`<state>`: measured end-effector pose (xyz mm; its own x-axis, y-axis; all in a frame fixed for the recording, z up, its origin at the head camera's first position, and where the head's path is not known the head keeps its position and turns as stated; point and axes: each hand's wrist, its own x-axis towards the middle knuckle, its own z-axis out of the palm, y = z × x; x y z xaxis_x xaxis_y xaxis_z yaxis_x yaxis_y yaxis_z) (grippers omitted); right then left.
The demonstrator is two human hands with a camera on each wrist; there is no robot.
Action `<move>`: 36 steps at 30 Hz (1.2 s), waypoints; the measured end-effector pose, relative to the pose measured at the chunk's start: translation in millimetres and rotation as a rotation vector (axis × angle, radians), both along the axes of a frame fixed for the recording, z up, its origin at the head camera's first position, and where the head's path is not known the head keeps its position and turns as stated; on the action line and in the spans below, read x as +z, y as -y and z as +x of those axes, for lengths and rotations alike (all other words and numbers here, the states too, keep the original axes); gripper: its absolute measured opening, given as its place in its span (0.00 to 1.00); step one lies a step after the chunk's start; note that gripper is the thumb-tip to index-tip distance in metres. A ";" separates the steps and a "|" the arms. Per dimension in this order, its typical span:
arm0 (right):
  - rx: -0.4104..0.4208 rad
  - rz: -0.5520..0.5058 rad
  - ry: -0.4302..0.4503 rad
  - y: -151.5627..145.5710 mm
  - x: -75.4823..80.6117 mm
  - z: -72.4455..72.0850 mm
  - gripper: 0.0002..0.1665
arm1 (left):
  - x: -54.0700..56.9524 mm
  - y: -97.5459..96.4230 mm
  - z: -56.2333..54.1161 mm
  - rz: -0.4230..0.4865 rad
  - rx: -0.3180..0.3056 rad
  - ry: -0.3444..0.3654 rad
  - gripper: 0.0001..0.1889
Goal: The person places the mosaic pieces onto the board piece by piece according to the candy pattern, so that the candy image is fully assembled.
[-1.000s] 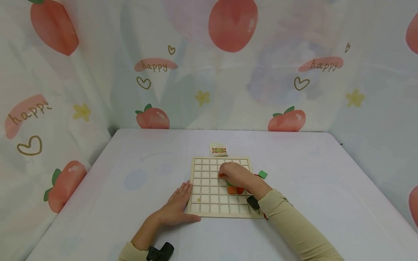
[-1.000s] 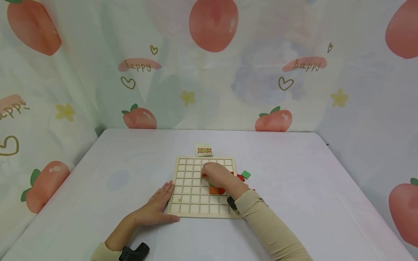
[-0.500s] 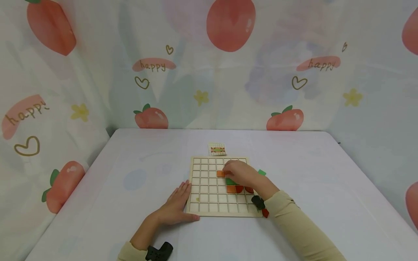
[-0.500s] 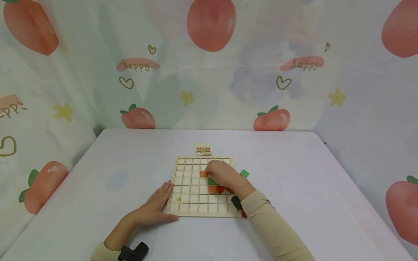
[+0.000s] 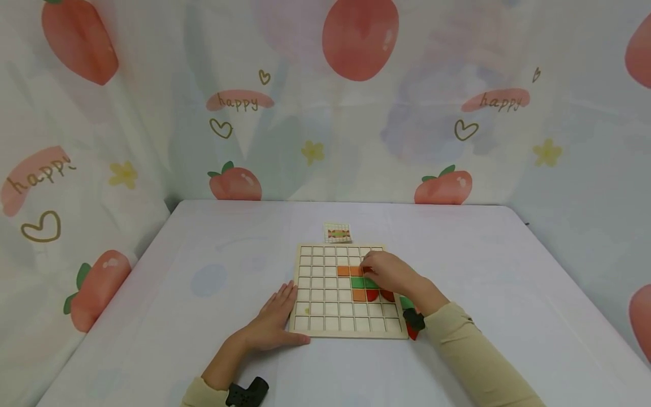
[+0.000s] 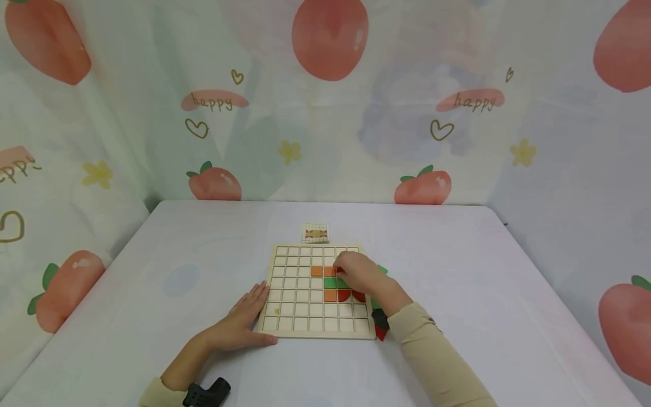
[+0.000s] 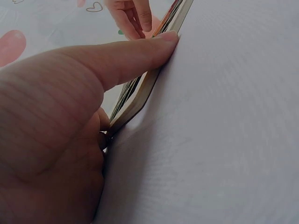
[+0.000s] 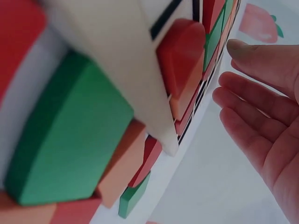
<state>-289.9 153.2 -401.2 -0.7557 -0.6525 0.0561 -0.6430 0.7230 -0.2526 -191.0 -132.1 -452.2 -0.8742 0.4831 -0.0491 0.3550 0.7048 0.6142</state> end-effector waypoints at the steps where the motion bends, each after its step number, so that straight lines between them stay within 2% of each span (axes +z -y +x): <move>1: -0.008 0.000 0.002 -1.9 0.0 0.3 0.06 | 0.0 0.0 0.1 0.001 -0.001 0.000 0.57; 14: -0.117 -0.030 0.065 -22.4 0.7 3.2 0.12 | -3.9 -1.0 -0.8 -0.016 0.005 0.003 0.57; 30: -0.288 -0.103 0.074 -50.8 -3.0 4.6 0.15 | -0.2 -1.2 1.3 -0.011 0.001 -0.009 0.57; 36: -0.345 -0.132 0.103 -58.0 -0.5 6.5 0.16 | -0.3 -1.1 0.7 -0.011 0.008 -0.012 0.57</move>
